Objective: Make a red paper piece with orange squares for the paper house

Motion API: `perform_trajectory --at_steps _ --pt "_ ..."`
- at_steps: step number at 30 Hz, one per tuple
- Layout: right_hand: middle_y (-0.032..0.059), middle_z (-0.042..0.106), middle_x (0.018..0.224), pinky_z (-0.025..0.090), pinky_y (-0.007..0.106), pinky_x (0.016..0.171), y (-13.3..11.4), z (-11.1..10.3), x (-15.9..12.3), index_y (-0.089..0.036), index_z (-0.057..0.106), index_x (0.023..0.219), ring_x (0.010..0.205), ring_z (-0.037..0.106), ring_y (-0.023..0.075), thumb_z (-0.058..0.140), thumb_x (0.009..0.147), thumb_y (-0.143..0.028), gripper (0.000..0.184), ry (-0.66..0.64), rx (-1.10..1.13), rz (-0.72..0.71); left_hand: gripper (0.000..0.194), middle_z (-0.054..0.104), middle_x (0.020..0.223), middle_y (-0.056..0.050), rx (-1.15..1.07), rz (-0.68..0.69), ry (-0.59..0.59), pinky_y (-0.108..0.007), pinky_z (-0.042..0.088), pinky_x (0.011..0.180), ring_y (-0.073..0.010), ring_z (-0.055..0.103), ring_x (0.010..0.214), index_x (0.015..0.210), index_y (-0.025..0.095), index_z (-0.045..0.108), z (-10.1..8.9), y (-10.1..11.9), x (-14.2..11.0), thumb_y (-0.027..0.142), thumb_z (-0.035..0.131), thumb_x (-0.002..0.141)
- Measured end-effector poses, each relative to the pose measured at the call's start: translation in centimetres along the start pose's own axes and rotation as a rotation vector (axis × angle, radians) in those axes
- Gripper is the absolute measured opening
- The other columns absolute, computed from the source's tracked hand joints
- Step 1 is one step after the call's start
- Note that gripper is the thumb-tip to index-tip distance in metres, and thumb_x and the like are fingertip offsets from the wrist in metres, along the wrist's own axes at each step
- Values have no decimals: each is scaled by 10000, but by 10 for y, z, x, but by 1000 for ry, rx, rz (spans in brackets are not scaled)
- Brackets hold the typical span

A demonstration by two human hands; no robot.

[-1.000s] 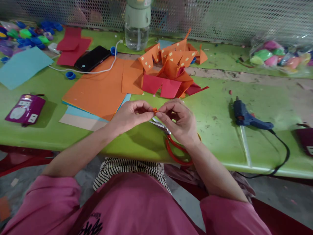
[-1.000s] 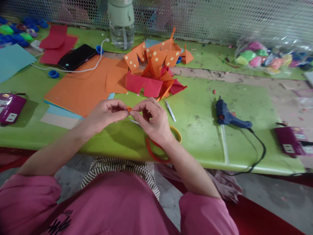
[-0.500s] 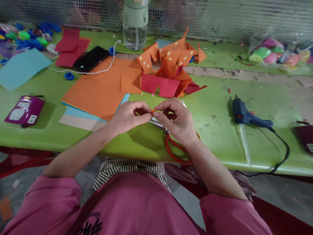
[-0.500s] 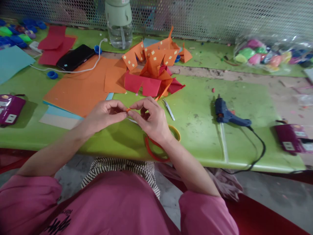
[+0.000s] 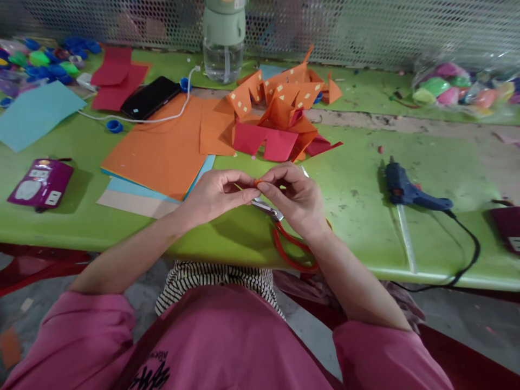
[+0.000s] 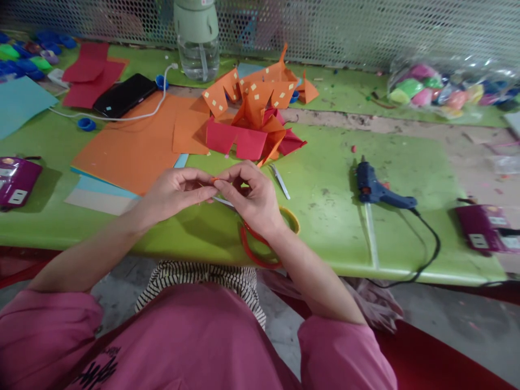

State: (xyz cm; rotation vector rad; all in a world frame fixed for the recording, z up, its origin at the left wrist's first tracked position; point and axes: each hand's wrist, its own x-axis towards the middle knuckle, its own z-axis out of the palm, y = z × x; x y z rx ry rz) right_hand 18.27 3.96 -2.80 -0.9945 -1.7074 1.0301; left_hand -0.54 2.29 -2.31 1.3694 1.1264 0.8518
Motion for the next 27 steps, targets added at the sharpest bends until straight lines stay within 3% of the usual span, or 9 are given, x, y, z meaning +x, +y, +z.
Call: perform_trajectory --at_steps 4,11,21,27 --pt "-14 590 792 412 256 566 1 -1 0 -214 663 829 663 517 100 746 813 -508 306 -10 27 28 269 757 853 -31 -53 -17 4 -260 553 738 -145 711 764 957 168 727 0 -1 0 384 742 797" --pt "6 632 804 437 272 621 -2 -3 1 -221 702 823 751 551 130 731 847 -444 226 -9 -58 -30 236 744 782 -23 56 22 20 -248 519 706 -139 688 745 933 164 729 0 -1 -2 368 706 817" --pt "-3 587 817 410 244 549 1 -3 1 -213 663 833 707 515 110 665 868 -282 78 0 -96 -54 173 736 820 -19 63 54 90 -227 507 677 -126 676 735 907 173 698 2 2 -2 329 659 843" --pt "2 588 849 397 251 518 0 -2 0 -210 671 852 639 477 95 694 845 -301 94 11 -166 -60 153 737 834 -17 197 121 163 -222 499 646 -119 654 700 881 178 690 2 1 -3 319 635 861"
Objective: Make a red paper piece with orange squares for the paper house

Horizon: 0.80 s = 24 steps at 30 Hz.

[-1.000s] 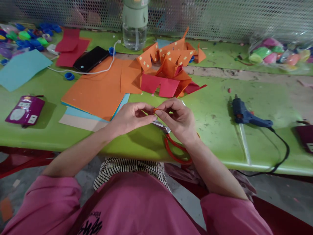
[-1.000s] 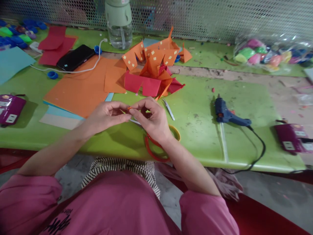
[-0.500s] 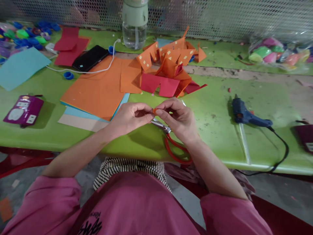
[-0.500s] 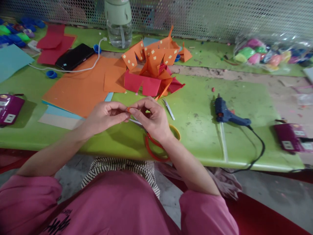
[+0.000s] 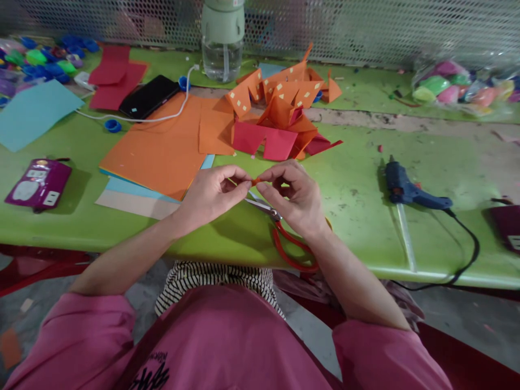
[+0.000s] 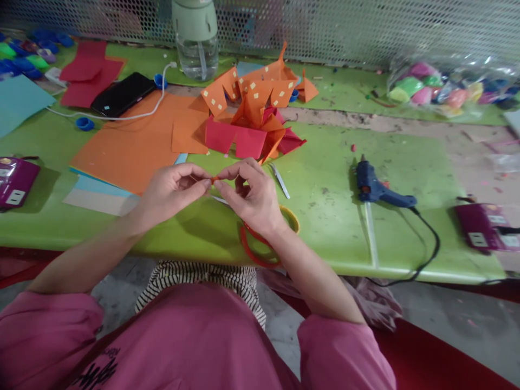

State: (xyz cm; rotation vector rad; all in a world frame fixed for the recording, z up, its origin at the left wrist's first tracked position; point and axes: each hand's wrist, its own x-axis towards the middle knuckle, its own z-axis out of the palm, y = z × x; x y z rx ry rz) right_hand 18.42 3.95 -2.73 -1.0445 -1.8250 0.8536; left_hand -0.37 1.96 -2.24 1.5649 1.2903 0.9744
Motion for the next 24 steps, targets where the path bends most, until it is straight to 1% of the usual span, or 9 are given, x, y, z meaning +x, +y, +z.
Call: perform_trajectory --at_steps 3,7,12,18,21,24 --pt "-1 592 813 397 259 530 0 0 0 -209 672 817 654 493 105 695 851 -298 98 13 -9 -3 166 741 838 -16 7 -16 -10 -224 499 646 -120 655 698 897 176 695 0 2 -1 329 644 858" --pt "-3 601 791 408 257 557 2 0 2 -211 670 811 703 521 117 691 859 -303 106 9 48 6 214 748 855 -17 -19 -41 -48 -228 503 663 -123 662 715 946 176 709 0 5 -1 349 696 820" --pt "-1 587 802 416 254 559 2 0 2 -209 655 817 705 520 114 686 862 -321 124 -1 84 29 229 743 871 -26 -80 -35 -39 -238 509 688 -136 667 758 930 179 703 0 3 -1 385 681 833" --pt "1 592 805 422 251 560 -1 -1 1 -217 646 801 713 525 117 680 869 -303 114 -2 65 -12 172 689 744 0 -101 -6 -25 -222 463 622 -112 598 668 836 193 688 0 0 -1 364 671 845" --pt "0 593 791 424 254 567 -2 -1 1 -212 641 783 717 531 120 681 867 -297 126 -9 70 -6 187 691 720 -2 -146 -25 -70 -217 463 628 -108 610 670 806 190 680 -2 0 1 373 684 845" --pt "-8 585 766 402 252 545 -2 -2 2 -204 641 775 670 510 108 695 852 -332 158 -25 135 83 218 725 770 -25 -219 -111 -144 -211 474 619 -119 667 716 834 182 685 -5 2 3 399 668 858"
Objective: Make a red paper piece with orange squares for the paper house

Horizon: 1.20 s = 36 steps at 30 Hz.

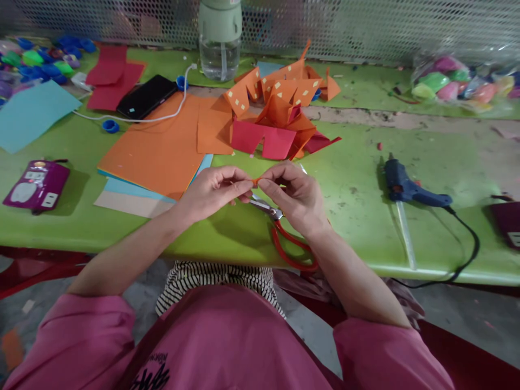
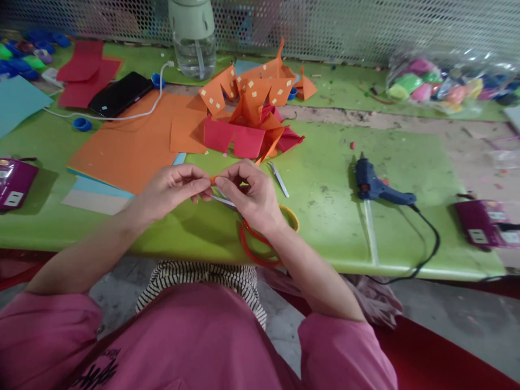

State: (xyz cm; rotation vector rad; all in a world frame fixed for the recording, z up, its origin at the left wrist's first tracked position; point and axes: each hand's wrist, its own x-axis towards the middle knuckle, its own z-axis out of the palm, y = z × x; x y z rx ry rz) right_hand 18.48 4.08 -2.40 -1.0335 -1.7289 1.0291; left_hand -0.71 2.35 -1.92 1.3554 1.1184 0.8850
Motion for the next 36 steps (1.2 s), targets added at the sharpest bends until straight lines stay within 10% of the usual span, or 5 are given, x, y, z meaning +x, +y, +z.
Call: perform_trajectory --at_steps 15,26,36 --pt "-18 569 703 339 255 501 -2 -3 1 -195 672 821 596 463 91 692 847 -515 322 -34 115 136 161 706 741 -12 -17 -108 71 -199 436 547 -99 645 643 796 170 661 2 3 5 326 685 765" --pt "-11 586 745 397 259 568 1 1 0 -178 652 796 653 495 98 682 859 -314 152 -21 -3 32 207 694 747 10 -58 -80 39 -205 489 598 -89 649 628 819 165 657 2 -2 6 334 722 718" --pt "21 598 1040 476 227 592 6 -6 0 -257 705 1012 780 564 99 634 887 -129 193 -170 -178 -362 103 602 598 42 -167 -194 -157 -220 435 552 -77 559 531 691 190 581 -4 4 6 276 629 662"
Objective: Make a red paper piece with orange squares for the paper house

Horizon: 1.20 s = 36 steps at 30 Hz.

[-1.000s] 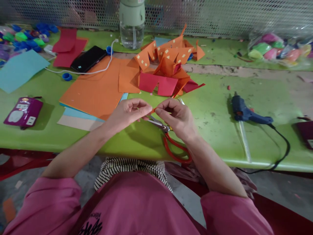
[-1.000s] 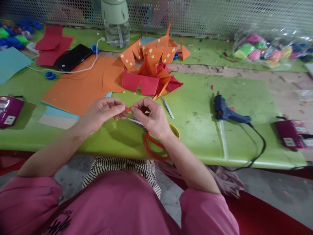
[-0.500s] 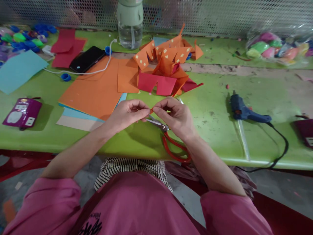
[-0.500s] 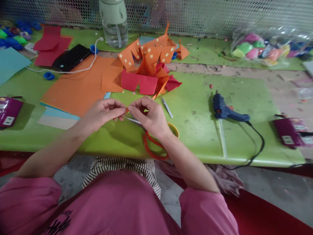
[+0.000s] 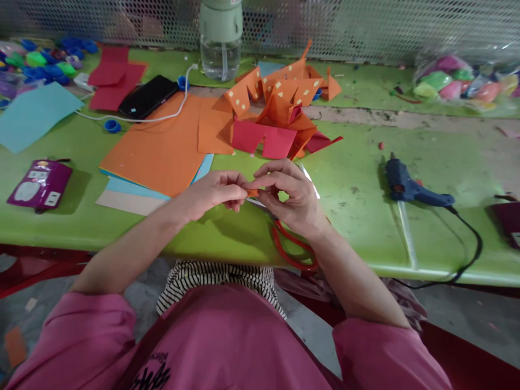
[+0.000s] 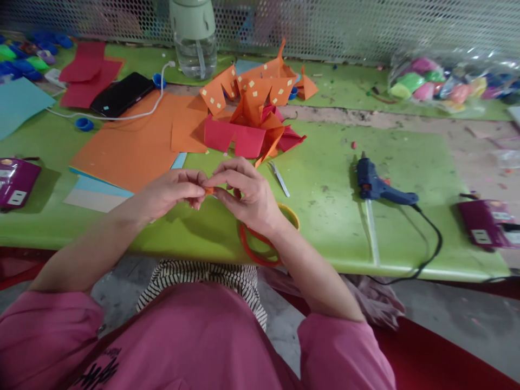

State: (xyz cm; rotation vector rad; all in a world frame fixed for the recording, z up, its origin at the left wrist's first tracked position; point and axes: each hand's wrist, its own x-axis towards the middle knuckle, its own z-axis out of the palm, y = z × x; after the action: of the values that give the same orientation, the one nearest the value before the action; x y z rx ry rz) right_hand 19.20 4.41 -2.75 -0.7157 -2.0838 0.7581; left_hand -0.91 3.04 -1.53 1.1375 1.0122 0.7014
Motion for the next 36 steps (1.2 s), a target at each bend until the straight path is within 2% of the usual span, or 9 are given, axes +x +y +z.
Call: perform_trajectory --at_steps 7,12,15,23,28,33,36 --pt "35 631 1002 531 286 673 0 1 0 -249 698 971 867 622 147 694 892 -228 82 57 -197 -135 140 583 577 48 -47 -52 33 -211 406 537 -70 541 518 706 186 594 1 0 2 310 631 653" --pt "24 644 981 541 312 762 1 2 0 -255 680 970 886 637 151 683 904 -230 71 74 -320 -250 131 576 573 47 -39 -75 57 -210 404 534 -65 524 517 706 183 596 2 1 2 303 625 663" --pt "27 642 971 538 300 744 2 2 -1 -252 670 976 872 637 149 668 914 -222 68 54 -356 -292 113 581 575 47 -55 -78 75 -202 407 525 -58 523 509 701 179 600 2 0 3 282 626 660" --pt "35 644 990 545 300 749 1 3 -2 -233 659 1004 886 645 152 637 932 -200 83 103 -337 -236 195 648 637 34 -155 -28 60 -183 438 547 -59 571 550 813 163 659 0 -6 3 311 698 693" --pt "37 649 983 552 315 740 1 2 -2 -254 671 996 863 646 163 644 922 -198 97 112 -306 -214 196 675 663 22 -181 -35 60 -188 445 554 -67 597 564 770 178 662 0 -8 2 358 720 722" --pt "29 659 974 550 339 782 1 2 -2 -269 681 975 874 646 171 650 918 -212 86 63 -296 -201 156 671 631 18 -117 -14 74 -191 431 538 -76 606 563 740 175 651 -1 -8 3 319 702 715" --pt "36 651 983 543 317 715 0 3 -2 -254 681 959 834 627 160 661 913 -227 56 66 -268 -164 145 668 631 17 -65 34 100 -195 438 540 -79 607 569 743 173 645 1 -7 3 307 692 712"
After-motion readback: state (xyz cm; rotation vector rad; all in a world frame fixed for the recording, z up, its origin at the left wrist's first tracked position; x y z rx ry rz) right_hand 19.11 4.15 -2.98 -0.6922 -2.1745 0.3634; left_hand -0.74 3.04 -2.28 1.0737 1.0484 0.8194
